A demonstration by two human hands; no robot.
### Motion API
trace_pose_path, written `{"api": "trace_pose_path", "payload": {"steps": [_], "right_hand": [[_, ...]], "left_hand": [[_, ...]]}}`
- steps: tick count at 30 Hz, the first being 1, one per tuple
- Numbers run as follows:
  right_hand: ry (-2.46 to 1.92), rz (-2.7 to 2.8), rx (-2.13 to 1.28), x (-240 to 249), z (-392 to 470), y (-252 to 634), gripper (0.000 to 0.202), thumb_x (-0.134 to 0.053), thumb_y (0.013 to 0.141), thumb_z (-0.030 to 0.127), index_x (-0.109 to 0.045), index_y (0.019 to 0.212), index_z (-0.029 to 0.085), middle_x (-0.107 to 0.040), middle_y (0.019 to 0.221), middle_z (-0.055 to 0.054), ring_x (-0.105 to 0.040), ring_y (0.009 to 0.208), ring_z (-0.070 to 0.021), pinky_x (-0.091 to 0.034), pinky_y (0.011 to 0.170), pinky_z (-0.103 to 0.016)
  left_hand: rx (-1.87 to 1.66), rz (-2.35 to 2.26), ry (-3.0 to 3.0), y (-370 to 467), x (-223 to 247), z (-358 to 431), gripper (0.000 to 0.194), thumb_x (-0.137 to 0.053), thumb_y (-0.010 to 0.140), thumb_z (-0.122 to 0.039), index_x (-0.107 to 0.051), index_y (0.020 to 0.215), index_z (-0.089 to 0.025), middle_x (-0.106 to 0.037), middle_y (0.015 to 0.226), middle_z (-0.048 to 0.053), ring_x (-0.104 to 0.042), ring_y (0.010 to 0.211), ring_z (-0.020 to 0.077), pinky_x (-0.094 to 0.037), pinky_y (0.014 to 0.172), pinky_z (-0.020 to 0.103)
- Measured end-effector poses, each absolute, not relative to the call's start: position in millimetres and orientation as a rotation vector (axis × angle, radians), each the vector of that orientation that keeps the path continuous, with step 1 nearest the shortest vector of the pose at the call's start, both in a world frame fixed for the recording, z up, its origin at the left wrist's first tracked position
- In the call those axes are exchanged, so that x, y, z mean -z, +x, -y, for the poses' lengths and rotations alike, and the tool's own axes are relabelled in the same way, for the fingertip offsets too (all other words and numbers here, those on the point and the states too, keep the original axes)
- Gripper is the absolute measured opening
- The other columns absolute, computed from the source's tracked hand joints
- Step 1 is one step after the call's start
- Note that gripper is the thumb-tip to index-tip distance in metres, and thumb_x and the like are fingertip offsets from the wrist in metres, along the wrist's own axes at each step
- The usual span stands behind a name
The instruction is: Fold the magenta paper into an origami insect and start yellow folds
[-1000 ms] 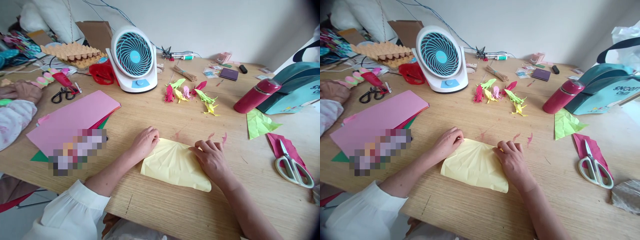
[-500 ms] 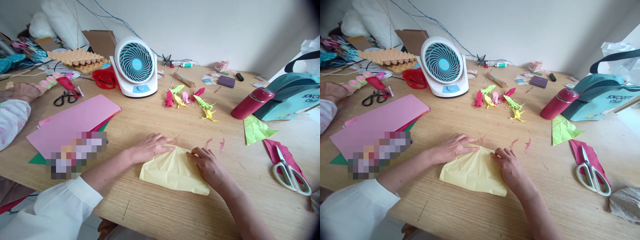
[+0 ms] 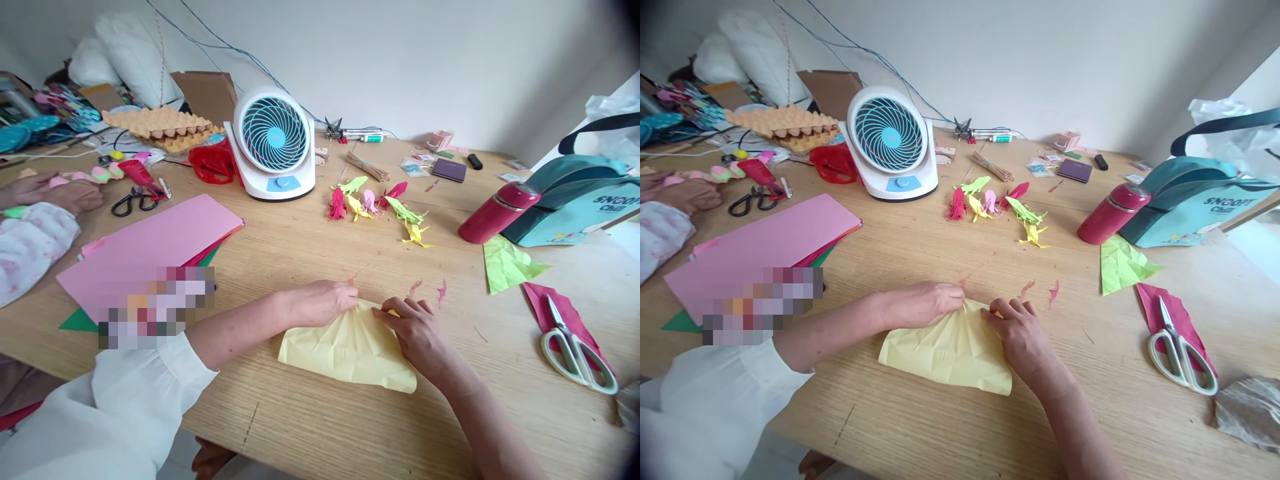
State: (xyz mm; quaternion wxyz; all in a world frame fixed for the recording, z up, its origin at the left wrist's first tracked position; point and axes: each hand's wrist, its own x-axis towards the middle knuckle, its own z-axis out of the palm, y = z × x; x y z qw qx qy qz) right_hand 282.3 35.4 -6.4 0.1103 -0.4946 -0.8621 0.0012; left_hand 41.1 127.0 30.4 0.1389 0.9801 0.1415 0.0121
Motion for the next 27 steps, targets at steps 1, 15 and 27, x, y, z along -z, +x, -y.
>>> {"api": "trace_pose_path", "payload": {"steps": [1,15,27], "right_hand": [[-1.454,2.528,-0.015,6,-35,282,0.045,-0.051,0.089,0.001,-0.068,0.122,0.027,-0.066,0.109,-0.005,-0.057,0.089,-0.0196,-0.033,0.076,-0.034],[-1.437,2.294,-0.228,7,-32,282,0.039,-0.044,0.095,0.007,-0.067,0.121,0.024,-0.067,0.106,-0.008,-0.063,0.094,-0.0198,-0.044,0.080,-0.034],[-1.798,1.490,-0.653,-1,35,293,0.032,-0.048,0.096,0.042,-0.061,0.118,0.023,-0.070,0.098,-0.006,-0.070,0.083,-0.0197,-0.055,0.064,-0.029]], "left_hand": [[-0.061,-0.436,2.844,44,-29,-126,0.028,-0.039,0.096,-0.006,-0.065,0.099,-0.016,-0.064,0.096,0.006,-0.060,0.089,0.0186,-0.044,0.076,0.027],[-0.075,-0.522,2.853,44,-21,-117,0.033,-0.037,0.096,-0.007,-0.061,0.113,-0.021,-0.061,0.110,0.007,-0.056,0.106,0.0204,-0.042,0.090,0.030],[-0.024,-0.441,2.873,37,-14,-118,0.046,-0.037,0.092,-0.001,-0.051,0.132,-0.018,-0.056,0.135,0.013,-0.052,0.124,0.0266,-0.043,0.097,0.035]]}}
